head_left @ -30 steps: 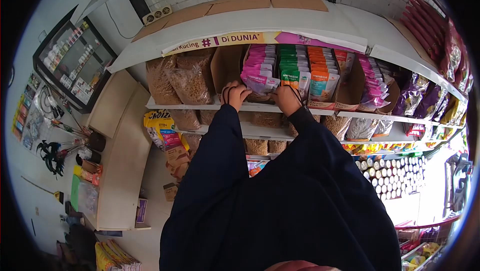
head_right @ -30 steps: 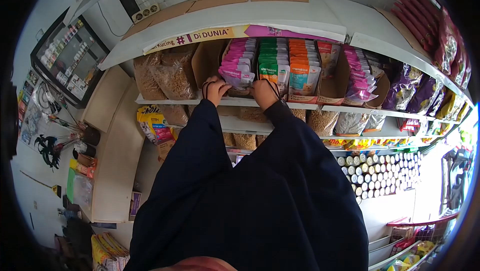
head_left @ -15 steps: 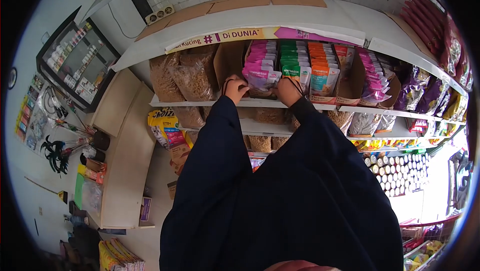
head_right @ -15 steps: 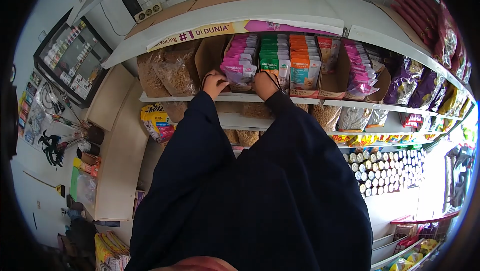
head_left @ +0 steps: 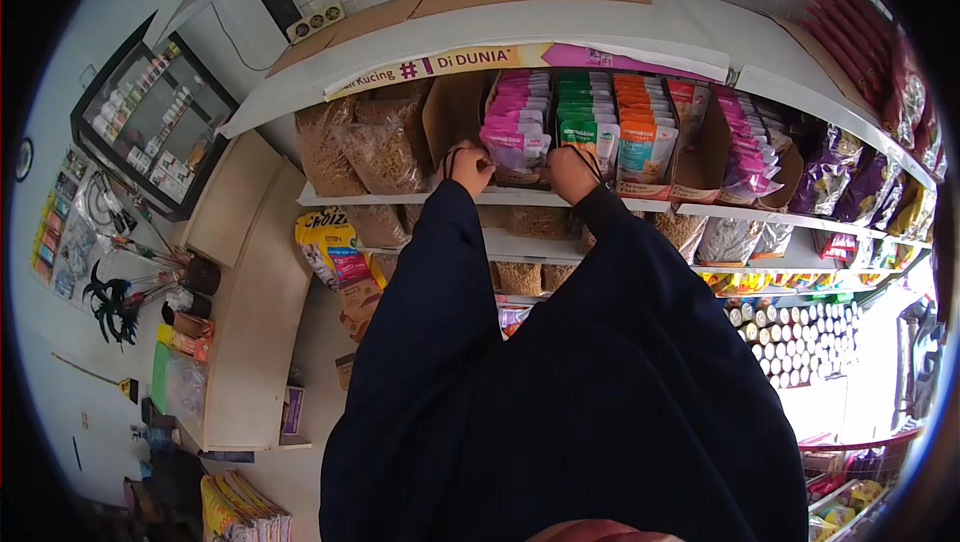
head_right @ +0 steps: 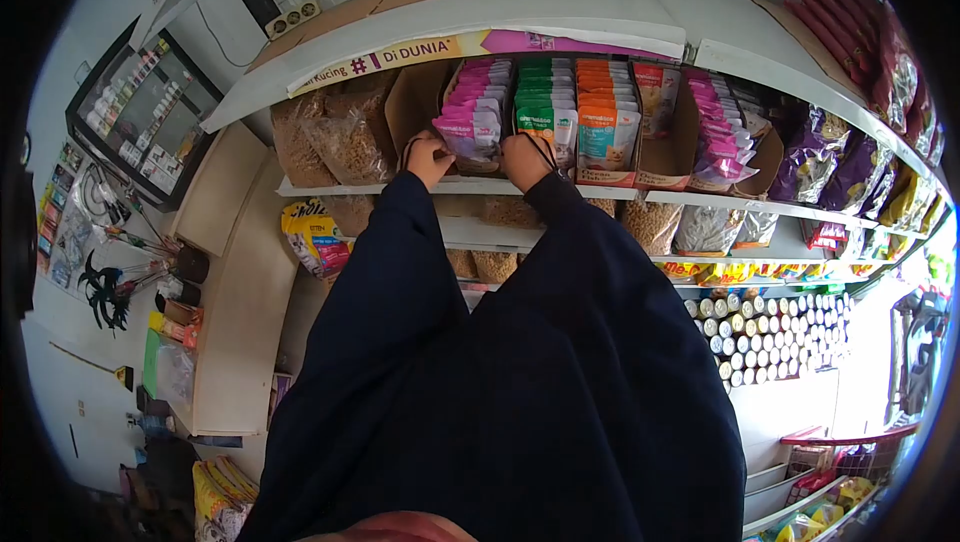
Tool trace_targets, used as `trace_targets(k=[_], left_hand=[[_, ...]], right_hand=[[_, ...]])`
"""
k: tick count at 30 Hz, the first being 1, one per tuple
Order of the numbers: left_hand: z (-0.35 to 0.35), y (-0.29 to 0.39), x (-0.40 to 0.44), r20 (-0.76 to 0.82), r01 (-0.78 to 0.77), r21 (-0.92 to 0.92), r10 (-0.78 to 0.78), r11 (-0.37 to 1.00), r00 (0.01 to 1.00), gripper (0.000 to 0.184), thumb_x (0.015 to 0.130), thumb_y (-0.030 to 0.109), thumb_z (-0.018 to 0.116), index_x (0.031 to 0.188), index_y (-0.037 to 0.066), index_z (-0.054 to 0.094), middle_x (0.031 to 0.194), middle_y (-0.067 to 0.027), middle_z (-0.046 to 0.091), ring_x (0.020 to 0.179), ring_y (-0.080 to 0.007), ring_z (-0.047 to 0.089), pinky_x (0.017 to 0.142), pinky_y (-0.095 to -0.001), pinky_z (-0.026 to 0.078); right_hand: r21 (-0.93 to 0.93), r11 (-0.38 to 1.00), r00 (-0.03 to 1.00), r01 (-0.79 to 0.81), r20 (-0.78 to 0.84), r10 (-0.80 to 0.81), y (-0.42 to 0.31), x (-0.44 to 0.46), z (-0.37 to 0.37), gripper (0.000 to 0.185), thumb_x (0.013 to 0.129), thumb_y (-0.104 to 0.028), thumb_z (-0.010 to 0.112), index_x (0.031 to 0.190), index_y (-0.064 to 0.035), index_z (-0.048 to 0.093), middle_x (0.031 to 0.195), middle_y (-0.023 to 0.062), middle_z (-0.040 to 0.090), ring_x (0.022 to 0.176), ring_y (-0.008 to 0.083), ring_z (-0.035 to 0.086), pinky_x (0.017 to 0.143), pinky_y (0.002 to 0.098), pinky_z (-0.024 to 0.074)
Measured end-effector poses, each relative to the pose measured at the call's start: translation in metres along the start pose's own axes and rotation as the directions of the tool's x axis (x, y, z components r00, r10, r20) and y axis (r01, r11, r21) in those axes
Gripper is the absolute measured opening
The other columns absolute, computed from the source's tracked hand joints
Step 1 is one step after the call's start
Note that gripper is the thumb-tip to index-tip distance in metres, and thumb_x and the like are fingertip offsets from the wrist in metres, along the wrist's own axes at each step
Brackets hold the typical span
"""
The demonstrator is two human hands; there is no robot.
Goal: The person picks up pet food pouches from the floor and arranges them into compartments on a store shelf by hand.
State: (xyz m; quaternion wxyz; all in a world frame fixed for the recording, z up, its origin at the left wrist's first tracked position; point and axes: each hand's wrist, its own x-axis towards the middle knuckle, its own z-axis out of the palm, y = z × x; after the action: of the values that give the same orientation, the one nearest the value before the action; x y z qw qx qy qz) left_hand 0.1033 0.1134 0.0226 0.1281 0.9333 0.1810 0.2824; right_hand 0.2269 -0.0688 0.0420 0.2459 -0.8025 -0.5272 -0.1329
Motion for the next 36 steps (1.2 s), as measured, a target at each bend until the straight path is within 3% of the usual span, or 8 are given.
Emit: trace_targets(k=[7,10,17,21,24,28,35,36], left_hand=[[-0.001,0.005,-0.011,-0.166,-0.120,-0.109,0.101,0.987,0.981,0.016,0.069,0.014,0.068,0.071,0.001,0.059,0.081,-0.0122,0.053,0.078,-0.0317,0.051,0.068,-0.0411,0.043],[0.012,-0.007,-0.012,-0.162,-0.094,-0.154,0.069,0.984,0.984,0.017,0.070,0.017,0.067,0.070,0.001,0.061,0.077,-0.0137,0.054,0.076,-0.0324,0.052,0.066,-0.0419,0.043],[0.008,0.000,-0.008,-0.112,-0.092,0.021,0.094,0.996,0.989,0.018,0.067,0.012,0.068,0.069,-0.002,0.058,0.077,-0.0146,0.055,0.072,-0.0334,0.055,0.060,-0.0416,0.043],[0.010,-0.004,-0.005,-0.034,-0.014,0.028,0.015,1.000,0.999,0.017,0.068,0.020,0.069,0.070,0.004,0.061,0.074,-0.0120,0.055,0.071,-0.0302,0.054,0.063,-0.0424,0.044],[0.003,0.002,-0.008,-0.122,-0.034,-0.189,0.011,0.981,0.993,0.015,0.067,0.013,0.069,0.072,0.002,0.060,0.077,-0.0117,0.055,0.069,-0.0271,0.055,0.059,-0.0386,0.044],[-0.003,0.005,-0.009,-0.111,-0.083,-0.252,0.056,0.964,0.992,0.015,0.069,0.006,0.067,0.076,-0.003,0.058,0.075,-0.0121,0.051,0.060,-0.0218,0.052,0.054,-0.0314,0.040],[0.032,-0.025,-0.004,-0.064,-0.115,-0.179,0.105,0.977,0.992,0.012,0.069,0.004,0.064,0.076,-0.004,0.059,0.077,-0.0169,0.057,0.068,-0.0302,0.057,0.058,-0.0363,0.042],[0.034,-0.027,-0.003,-0.035,-0.055,-0.145,0.050,0.988,0.998,0.013,0.070,0.012,0.064,0.076,0.001,0.060,0.078,-0.0146,0.058,0.072,-0.0305,0.057,0.062,-0.0391,0.044]], right_hand=[[0.107,0.994,0.999,0.027,-0.024,-0.024,0.002,-0.007,-0.002,0.022,0.070,-0.023,0.065,0.067,-0.0013,0.062,0.060,0.0157,0.057,0.055,0.0320,0.056,0.053,0.0382,0.0455],[0.336,0.938,0.982,0.088,-0.188,-0.025,0.002,-0.009,0.003,0.015,0.072,-0.017,0.062,0.079,-0.0028,0.061,0.062,0.0161,0.058,0.057,0.0318,0.058,0.053,0.0383,0.0458],[0.232,0.972,0.993,0.021,-0.121,0.008,0.000,-0.009,0.004,0.010,0.071,-0.013,0.059,0.072,-0.0034,0.060,0.061,0.0154,0.057,0.058,0.0324,0.057,0.052,0.0393,0.0458],[0.184,0.983,0.988,0.023,-0.152,0.005,-0.001,-0.006,0.003,0.011,0.070,-0.013,0.059,0.071,-0.0030,0.061,0.059,0.0159,0.056,0.057,0.0335,0.057,0.051,0.0398,0.0453],[0.248,0.968,0.996,0.038,-0.086,-0.017,0.000,-0.008,-0.005,0.012,0.070,-0.016,0.058,0.074,-0.0057,0.065,0.064,0.0149,0.059,0.060,0.0316,0.058,0.055,0.0395,0.0471],[0.277,0.960,0.991,0.040,-0.133,-0.003,-0.005,-0.012,-0.009,0.013,0.071,-0.018,0.060,0.074,-0.0054,0.064,0.064,0.0145,0.060,0.060,0.0317,0.058,0.056,0.0390,0.0472],[0.241,0.971,0.996,0.007,-0.093,0.016,-0.003,-0.008,0.008,0.013,0.072,-0.017,0.060,0.073,-0.0039,0.063,0.063,0.0158,0.058,0.061,0.0327,0.058,0.055,0.0398,0.0461],[0.223,0.975,0.997,-0.009,-0.070,0.025,-0.002,-0.006,0.007,0.013,0.072,-0.017,0.060,0.073,-0.0043,0.063,0.064,0.0157,0.059,0.061,0.0325,0.058,0.056,0.0398,0.0465]])
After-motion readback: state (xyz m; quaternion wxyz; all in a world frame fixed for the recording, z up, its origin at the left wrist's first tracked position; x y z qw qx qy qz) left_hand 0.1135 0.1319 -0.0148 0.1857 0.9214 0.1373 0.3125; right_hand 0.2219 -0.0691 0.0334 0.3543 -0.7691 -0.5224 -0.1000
